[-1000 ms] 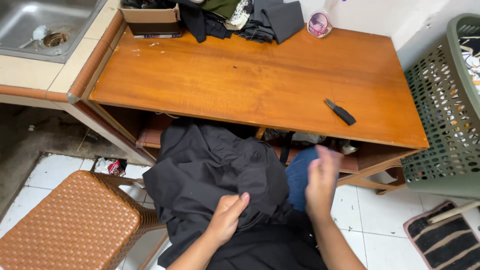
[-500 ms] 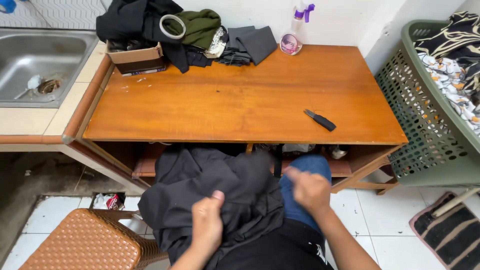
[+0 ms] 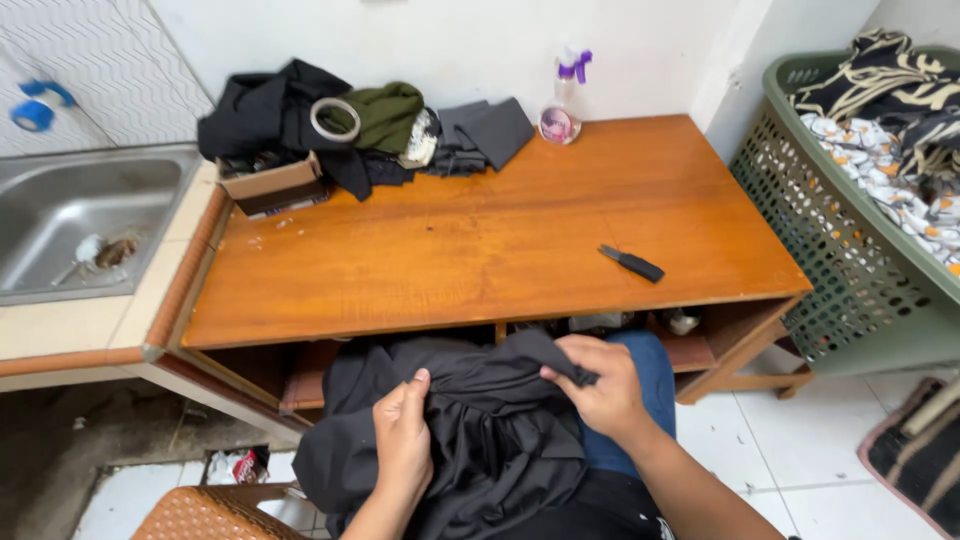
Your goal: The person sits on a low stool and uses a small knife to cut the seam of a black garment held on their lap. They manipulate the fabric with both hands to align the edges and make precise cuts along the seam line.
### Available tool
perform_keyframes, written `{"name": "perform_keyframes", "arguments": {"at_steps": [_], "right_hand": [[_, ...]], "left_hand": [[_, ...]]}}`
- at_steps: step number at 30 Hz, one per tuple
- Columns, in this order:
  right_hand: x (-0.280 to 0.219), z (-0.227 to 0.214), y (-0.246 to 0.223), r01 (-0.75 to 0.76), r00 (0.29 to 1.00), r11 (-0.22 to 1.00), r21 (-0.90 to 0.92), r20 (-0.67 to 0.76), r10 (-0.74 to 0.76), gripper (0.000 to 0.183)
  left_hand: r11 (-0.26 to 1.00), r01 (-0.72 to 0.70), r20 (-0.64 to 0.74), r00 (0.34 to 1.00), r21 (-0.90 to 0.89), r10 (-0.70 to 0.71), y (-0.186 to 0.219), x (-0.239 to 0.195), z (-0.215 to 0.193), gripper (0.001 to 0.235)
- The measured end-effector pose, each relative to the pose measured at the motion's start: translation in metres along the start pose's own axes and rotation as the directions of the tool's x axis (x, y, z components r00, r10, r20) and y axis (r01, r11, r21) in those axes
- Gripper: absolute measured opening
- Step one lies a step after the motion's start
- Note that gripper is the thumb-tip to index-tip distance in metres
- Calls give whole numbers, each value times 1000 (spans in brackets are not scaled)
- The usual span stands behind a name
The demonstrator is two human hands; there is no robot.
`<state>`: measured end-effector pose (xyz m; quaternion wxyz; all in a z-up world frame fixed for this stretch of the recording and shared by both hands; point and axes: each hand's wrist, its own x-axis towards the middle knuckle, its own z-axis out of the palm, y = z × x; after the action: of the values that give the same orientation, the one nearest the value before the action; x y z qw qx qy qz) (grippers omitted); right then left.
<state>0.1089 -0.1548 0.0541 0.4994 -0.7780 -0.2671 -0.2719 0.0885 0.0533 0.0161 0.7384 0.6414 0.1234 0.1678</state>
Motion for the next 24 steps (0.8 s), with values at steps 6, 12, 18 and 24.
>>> {"name": "perform_keyframes", "arguments": {"at_steps": [6, 12, 18, 24], "right_hand": [[20, 15, -31, 123, 992, 972, 200, -36, -118, 11], [24, 21, -38, 129, 991, 951, 280, -12, -131, 8], [-16, 0, 0, -412, 874, 870, 272, -151, 461, 6], [-6, -1, -22, -95, 995, 908, 408, 60, 77, 62]], "left_hand": [[629, -692, -4, 671, 354, 741, 43, -12, 12, 56], [820, -570, 559, 666, -47, 494, 43, 13, 32, 16], [797, -584, 12, 808, 154, 589, 34, 2, 18, 28], [775, -623, 161, 759, -106, 631, 33, -10, 25, 43]]}}
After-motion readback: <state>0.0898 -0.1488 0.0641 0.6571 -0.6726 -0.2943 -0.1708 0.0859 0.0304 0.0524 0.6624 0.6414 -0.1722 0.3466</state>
